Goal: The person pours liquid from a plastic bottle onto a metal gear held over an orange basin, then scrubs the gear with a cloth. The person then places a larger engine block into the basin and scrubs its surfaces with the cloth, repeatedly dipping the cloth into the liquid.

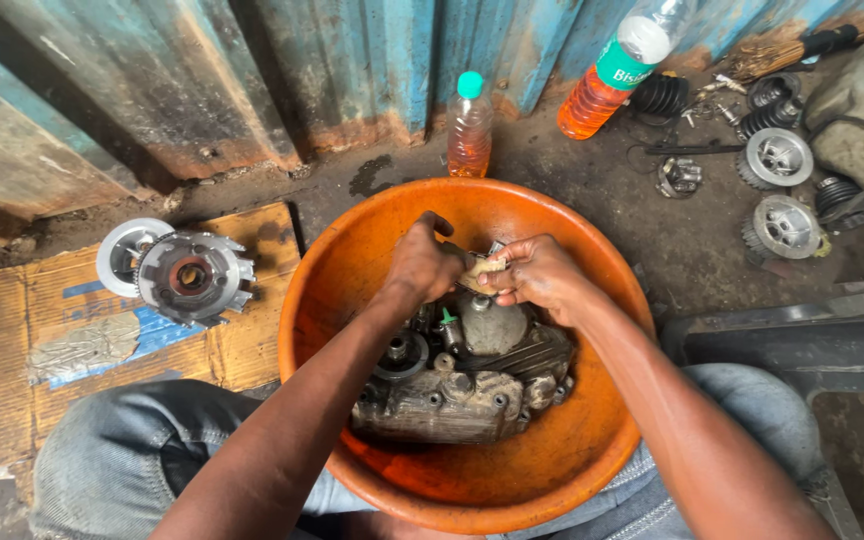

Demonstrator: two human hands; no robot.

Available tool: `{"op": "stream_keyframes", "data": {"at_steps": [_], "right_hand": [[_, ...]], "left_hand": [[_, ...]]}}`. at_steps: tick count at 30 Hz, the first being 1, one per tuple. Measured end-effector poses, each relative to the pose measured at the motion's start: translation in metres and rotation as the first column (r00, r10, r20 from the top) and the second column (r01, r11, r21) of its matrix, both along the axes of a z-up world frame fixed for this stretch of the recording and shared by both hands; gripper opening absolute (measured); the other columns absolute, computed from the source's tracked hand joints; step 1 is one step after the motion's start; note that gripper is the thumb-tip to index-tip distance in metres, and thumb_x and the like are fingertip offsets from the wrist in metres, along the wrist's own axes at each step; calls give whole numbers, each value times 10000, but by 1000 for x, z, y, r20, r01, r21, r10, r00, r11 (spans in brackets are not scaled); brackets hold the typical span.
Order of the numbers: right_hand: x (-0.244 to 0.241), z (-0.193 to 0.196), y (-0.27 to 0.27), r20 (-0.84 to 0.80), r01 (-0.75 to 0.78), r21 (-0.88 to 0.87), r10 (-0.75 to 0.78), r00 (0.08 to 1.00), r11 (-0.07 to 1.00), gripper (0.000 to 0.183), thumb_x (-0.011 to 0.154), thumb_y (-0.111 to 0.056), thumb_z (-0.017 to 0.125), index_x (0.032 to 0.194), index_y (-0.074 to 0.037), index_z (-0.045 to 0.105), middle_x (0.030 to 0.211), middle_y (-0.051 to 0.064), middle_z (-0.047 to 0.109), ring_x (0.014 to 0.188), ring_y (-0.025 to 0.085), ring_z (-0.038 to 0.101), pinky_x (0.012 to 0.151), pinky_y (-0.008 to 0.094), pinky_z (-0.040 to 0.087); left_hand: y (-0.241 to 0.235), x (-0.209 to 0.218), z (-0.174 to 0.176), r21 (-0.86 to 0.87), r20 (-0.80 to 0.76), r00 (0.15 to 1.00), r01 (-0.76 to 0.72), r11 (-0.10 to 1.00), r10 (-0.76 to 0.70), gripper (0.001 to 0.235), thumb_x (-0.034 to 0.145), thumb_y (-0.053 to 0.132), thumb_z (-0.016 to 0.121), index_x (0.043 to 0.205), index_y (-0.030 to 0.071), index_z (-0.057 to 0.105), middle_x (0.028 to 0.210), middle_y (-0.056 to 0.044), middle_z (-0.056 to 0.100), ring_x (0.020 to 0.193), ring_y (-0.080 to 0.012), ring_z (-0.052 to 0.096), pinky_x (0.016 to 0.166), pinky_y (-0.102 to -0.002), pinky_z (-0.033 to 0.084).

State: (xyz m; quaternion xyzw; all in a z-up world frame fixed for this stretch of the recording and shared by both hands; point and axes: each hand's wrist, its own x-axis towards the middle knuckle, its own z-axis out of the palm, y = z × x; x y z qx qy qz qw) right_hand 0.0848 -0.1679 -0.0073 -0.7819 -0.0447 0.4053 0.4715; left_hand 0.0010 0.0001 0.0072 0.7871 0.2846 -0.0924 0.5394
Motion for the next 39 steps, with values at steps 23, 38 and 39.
{"op": "stream_keyframes", "data": {"at_steps": [23, 38, 39], "right_hand": [[-16, -4, -3, 41, 112, -61, -109, 993, 992, 249, 787, 31, 794, 973, 82, 637, 868, 206, 751, 685, 198, 728, 540, 259, 580], [-20, -2, 2, 153, 89, -174, -62, 986, 981, 276, 801, -34, 812, 1001, 56, 644, 858, 200, 740, 625, 187, 684, 547, 292, 573], [-21, -3, 1, 131, 90, -217, -62, 989, 972, 315, 793, -59, 845, 1006, 55, 643, 856, 200, 734, 617, 191, 665, 548, 297, 570]], "left_hand": [[-3, 8, -2, 124, -39, 979, 206, 971, -202, 1006, 548, 62, 956, 1438, 71, 486, 1302, -155, 683, 1257, -289, 622, 1072, -360, 489], [-1, 11, -8, 154, -50, 972, 235, 960, -230, 894, 618, 47, 896, 1422, 53, 507, 1290, -173, 681, 1227, -292, 651, 1028, -340, 534], [-1, 11, -8, 143, -47, 971, 240, 960, -236, 897, 606, 49, 901, 1416, 58, 516, 1281, -167, 688, 1221, -290, 653, 1027, -343, 530]]}}
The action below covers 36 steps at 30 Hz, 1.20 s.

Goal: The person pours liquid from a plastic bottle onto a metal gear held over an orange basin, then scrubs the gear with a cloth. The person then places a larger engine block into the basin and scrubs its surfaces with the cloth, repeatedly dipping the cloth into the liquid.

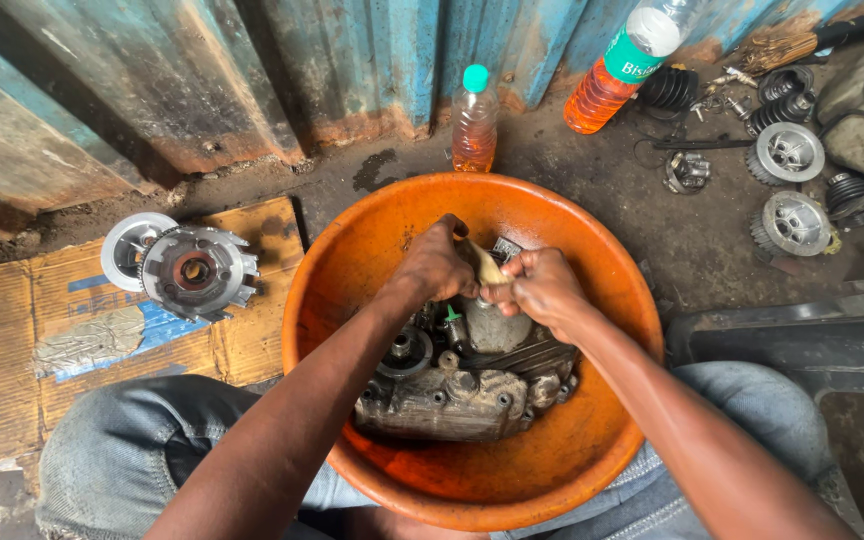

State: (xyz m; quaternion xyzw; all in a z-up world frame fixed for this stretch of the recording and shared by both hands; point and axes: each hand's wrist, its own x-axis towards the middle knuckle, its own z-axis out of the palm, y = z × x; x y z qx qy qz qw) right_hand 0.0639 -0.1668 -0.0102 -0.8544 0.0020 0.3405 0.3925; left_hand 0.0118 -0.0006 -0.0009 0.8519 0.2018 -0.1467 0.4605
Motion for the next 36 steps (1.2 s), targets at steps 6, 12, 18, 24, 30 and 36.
{"op": "stream_keyframes", "data": {"at_steps": [6, 12, 18, 24, 30, 36], "right_hand": [[0, -6, 1, 85, -22, 163, 8, 996, 986, 244, 779, -3, 815, 935, 60, 638, 805, 140, 716, 587, 155, 673, 531, 303, 561], [0, -5, -2, 25, -32, 112, 30, 999, 993, 297, 766, 26, 853, 907, 47, 592, 762, 163, 693, 554, 166, 599, 510, 294, 498], [1, -5, -9, -12, -31, 112, 33, 999, 993, 300, 754, -9, 871, 912, 42, 622, 755, 167, 705, 575, 158, 638, 517, 292, 532], [16, -11, 4, 92, 40, 130, -52, 994, 991, 303, 757, 33, 825, 994, 21, 636, 853, 190, 734, 615, 181, 675, 524, 289, 546], [50, -8, -16, 107, 228, 346, -280, 954, 910, 299, 800, -29, 830, 1008, 17, 621, 880, 167, 727, 653, 157, 689, 557, 254, 591], [53, -15, -18, 156, 193, 395, -272, 950, 898, 258, 789, -24, 829, 955, 20, 637, 882, 113, 724, 666, 136, 694, 544, 257, 591]], "left_hand": [[-1, 0, 1, 35, 17, 1000, 0, 999, -1, 865, 604, 91, 914, 1384, 44, 542, 1244, -174, 696, 1199, -299, 663, 1019, -354, 537], [1, -2, -4, 32, 63, 998, -19, 999, 17, 830, 595, 95, 913, 1351, 40, 574, 1238, -178, 700, 1204, -293, 657, 1013, -358, 526], [3, 1, -17, 16, 57, 996, -66, 998, 65, 847, 603, 101, 895, 1380, 42, 562, 1253, -186, 702, 1202, -302, 673, 1036, -362, 537], [1, -2, -10, 100, 89, 994, -79, 992, 70, 782, 830, 296, 787, 1484, 10, 469, 1400, -257, 579, 1292, -390, 592, 1117, -444, 480], [-7, -1, 19, 214, -181, 973, 181, 960, -143, 1306, 714, 548, 906, 1590, 2, 106, 1610, -297, 214, 1517, -475, 156, 1239, -533, 193], [-7, 5, 21, 283, -268, 954, 210, 936, -133, 1311, 723, 595, 848, 1630, 59, 67, 1647, -302, 153, 1526, -496, 157, 1219, -582, 256]]}}
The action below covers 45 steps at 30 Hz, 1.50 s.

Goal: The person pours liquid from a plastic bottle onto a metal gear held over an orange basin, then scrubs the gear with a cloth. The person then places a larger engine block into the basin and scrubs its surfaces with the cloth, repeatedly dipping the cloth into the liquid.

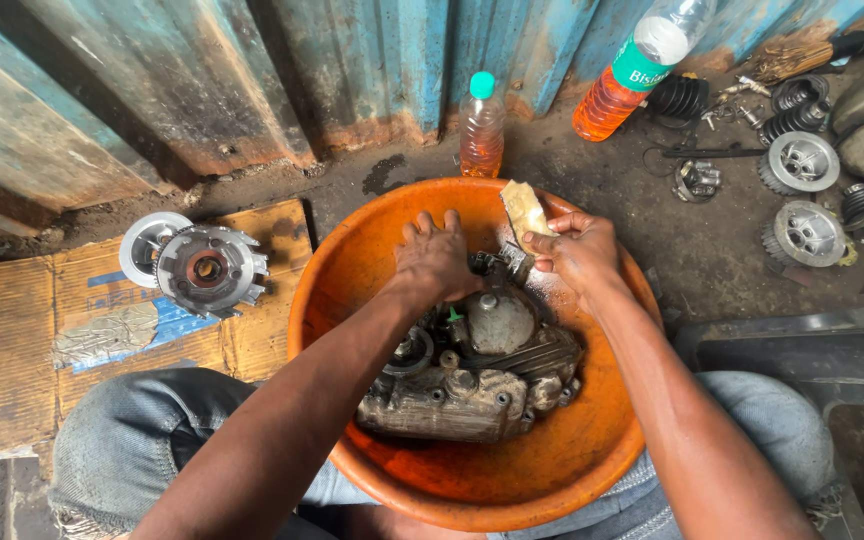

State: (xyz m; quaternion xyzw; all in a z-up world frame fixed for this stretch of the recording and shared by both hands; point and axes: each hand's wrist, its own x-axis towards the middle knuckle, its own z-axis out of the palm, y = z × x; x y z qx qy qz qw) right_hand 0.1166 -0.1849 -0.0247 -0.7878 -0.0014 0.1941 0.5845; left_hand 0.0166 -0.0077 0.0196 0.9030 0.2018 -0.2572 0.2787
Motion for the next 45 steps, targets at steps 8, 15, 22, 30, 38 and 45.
{"op": "stream_keyframes", "data": {"at_steps": [8, 15, 22, 30, 38, 45], "right_hand": [[-1, 0, 0, 8, -66, -11, 66, 998, 998, 288, 797, -13, 826, 1010, 37, 639, 890, 140, 735, 631, 137, 656, 533, 270, 558], [-11, 16, -5, -167, -247, -133, 224, 960, 960, 313, 828, -73, 763, 1136, -92, 712, 938, 82, 765, 677, 138, 572, 559, 285, 488], [-20, 6, 4, -65, -433, -217, 430, 901, 875, 238, 887, -236, 784, 1023, -44, 749, 973, 59, 745, 829, 127, 636, 756, 319, 492], [-38, 19, -4, -265, -440, -458, 353, 897, 773, 183, 813, -177, 848, 949, -72, 785, 840, 67, 767, 733, 170, 651, 667, 353, 490], [-25, -14, -10, -16, -320, -476, 355, 935, 820, 266, 900, -317, 765, 989, -67, 783, 869, 78, 758, 762, 176, 675, 738, 353, 534], [4, -39, -2, -119, -395, -368, 378, 918, 842, 369, 969, -407, 635, 1143, -104, 754, 1096, 87, 768, 993, 206, 676, 924, 394, 518]], "left_hand": [[-8, 8, 2, 43, -130, 991, 2, 999, 4, 1274, 704, 579, 827, 1629, 99, 94, 1639, -260, 222, 1543, -436, 212, 1198, -598, 319], [10, 9, -26, 64, 231, 973, -36, 997, 21, 868, 827, 350, 737, 1497, 38, 282, 1514, -301, 315, 1421, -499, 318, 1108, -604, 299], [32, -64, 38, -193, -13, 997, -75, 978, 74, 606, 883, 590, 650, 1216, 86, 702, 1209, -155, 717, 1185, -287, 662, 1070, -473, 483], [39, -84, 18, -146, 294, 953, 122, 982, -74, 312, 918, 325, 673, 1117, 104, 769, 1064, -158, 775, 1038, -292, 727, 1003, -443, 517], [30, -93, 13, -240, 359, 928, -10, 971, 98, 255, 928, 287, 686, 1081, 109, 785, 1014, -151, 783, 954, -259, 771, 887, -409, 585], [25, -95, 8, -241, 380, 914, -53, 969, 145, 252, 931, 302, 691, 1071, 118, 791, 1001, -143, 785, 961, -263, 768, 887, -399, 575]]}}
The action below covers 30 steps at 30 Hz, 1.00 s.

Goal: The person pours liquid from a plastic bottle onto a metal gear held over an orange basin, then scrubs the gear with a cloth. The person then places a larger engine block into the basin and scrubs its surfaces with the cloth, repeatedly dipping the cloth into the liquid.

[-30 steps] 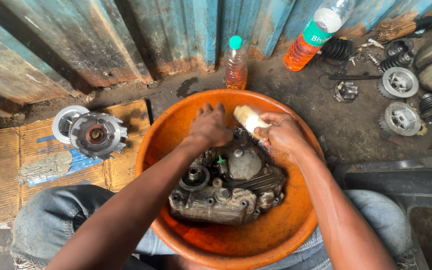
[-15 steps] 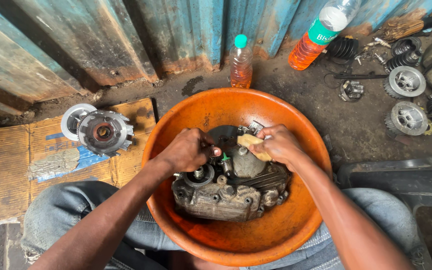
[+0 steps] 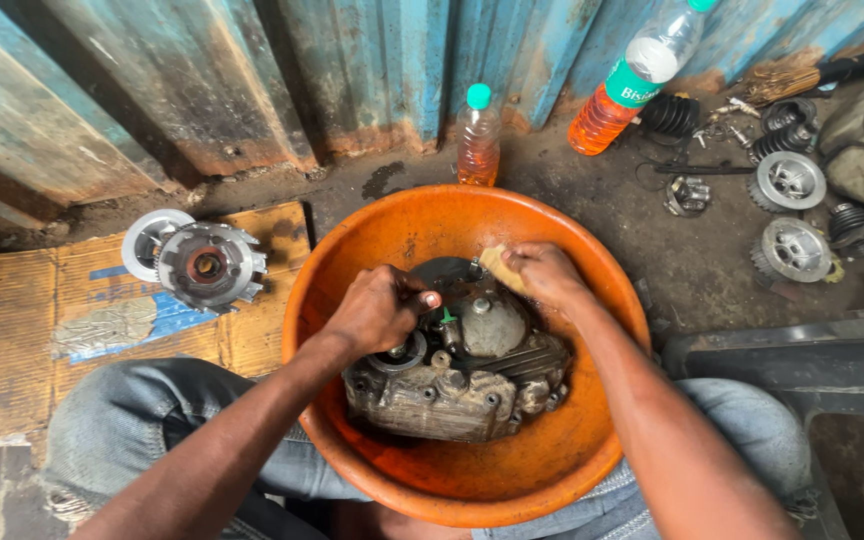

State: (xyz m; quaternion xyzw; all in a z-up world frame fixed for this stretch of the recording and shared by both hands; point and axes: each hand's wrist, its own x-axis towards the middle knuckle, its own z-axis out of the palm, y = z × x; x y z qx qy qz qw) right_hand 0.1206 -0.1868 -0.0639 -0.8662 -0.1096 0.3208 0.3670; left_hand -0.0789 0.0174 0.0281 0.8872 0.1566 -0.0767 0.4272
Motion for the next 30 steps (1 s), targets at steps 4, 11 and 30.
{"op": "stream_keyframes", "data": {"at_steps": [4, 11, 30], "right_hand": [[13, -17, 5, 254, -276, -174, 314, 915, 945, 371, 1022, -413, 560, 1180, -109, 701, 1118, 82, 710, 1013, 239, 648, 932, 424, 496], [48, -55, 2, 395, -445, -55, 429, 812, 894, 391, 990, -436, 593, 1078, -73, 708, 1060, 124, 737, 980, 281, 677, 889, 421, 506], [-53, 66, -24, 430, -83, -71, 106, 897, 994, 504, 804, -306, 775, 1199, -22, 640, 1070, 213, 703, 949, 344, 704, 736, 462, 545]], "left_hand": [[-2, 0, 1, 15, 17, 1000, -7, 1000, 6, 249, 918, 292, 700, 1067, 116, 795, 1007, -159, 775, 979, -286, 757, 888, -406, 574], [-2, -2, -5, 8, 55, 998, -10, 1000, 10, 248, 923, 283, 696, 1062, 100, 790, 997, -192, 765, 969, -313, 763, 868, -408, 578], [0, 52, -2, -10, -147, 981, 128, 992, -128, 337, 927, 357, 637, 1178, 171, 765, 1275, -88, 719, 1211, -257, 654, 1093, -401, 459]]}}
